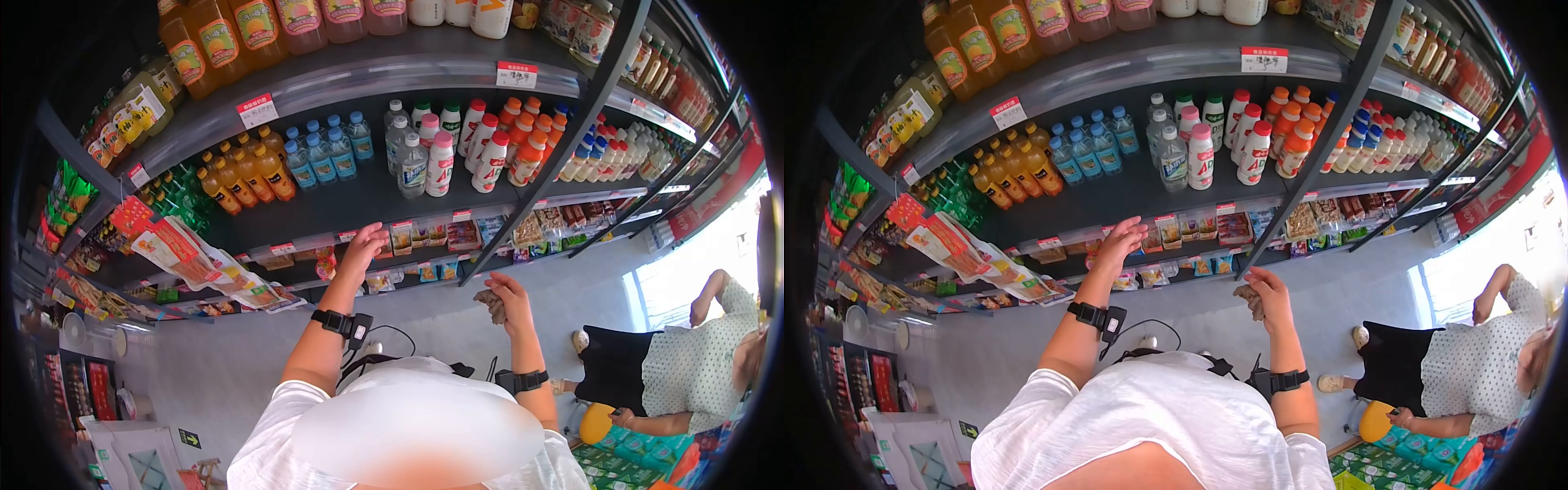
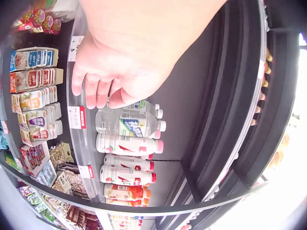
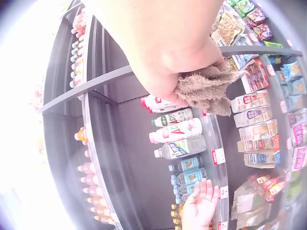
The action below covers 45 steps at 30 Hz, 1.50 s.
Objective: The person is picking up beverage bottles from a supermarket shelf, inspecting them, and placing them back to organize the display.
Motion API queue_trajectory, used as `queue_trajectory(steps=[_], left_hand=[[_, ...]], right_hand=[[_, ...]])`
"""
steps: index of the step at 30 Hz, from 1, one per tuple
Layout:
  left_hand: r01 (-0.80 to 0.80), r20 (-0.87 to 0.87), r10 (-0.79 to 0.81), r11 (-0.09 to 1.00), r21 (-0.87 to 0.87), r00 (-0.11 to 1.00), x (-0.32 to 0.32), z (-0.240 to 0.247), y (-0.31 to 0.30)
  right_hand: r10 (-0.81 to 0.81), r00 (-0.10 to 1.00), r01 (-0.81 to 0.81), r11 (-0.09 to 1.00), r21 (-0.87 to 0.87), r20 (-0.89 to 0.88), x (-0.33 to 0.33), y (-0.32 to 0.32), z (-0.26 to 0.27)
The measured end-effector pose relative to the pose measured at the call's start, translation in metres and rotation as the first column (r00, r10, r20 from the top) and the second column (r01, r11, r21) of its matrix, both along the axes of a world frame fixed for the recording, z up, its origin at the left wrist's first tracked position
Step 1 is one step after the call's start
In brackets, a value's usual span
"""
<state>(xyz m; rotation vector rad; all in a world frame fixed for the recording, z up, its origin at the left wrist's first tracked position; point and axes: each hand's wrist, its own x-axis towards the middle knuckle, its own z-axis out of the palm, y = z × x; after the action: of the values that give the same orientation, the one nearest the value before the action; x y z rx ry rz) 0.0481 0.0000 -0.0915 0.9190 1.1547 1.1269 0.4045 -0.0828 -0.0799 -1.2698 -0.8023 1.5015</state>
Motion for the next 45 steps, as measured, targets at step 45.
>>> queue_trajectory(steps=[45], left_hand=[[0.073,-0.444,0.326,0.734,0.675,0.835,0.045,0.044,0.127]], right_hand=[[-0.424,0.507,-0.302,0.729,0.615,0.75,-0.111,0.24,0.102]])
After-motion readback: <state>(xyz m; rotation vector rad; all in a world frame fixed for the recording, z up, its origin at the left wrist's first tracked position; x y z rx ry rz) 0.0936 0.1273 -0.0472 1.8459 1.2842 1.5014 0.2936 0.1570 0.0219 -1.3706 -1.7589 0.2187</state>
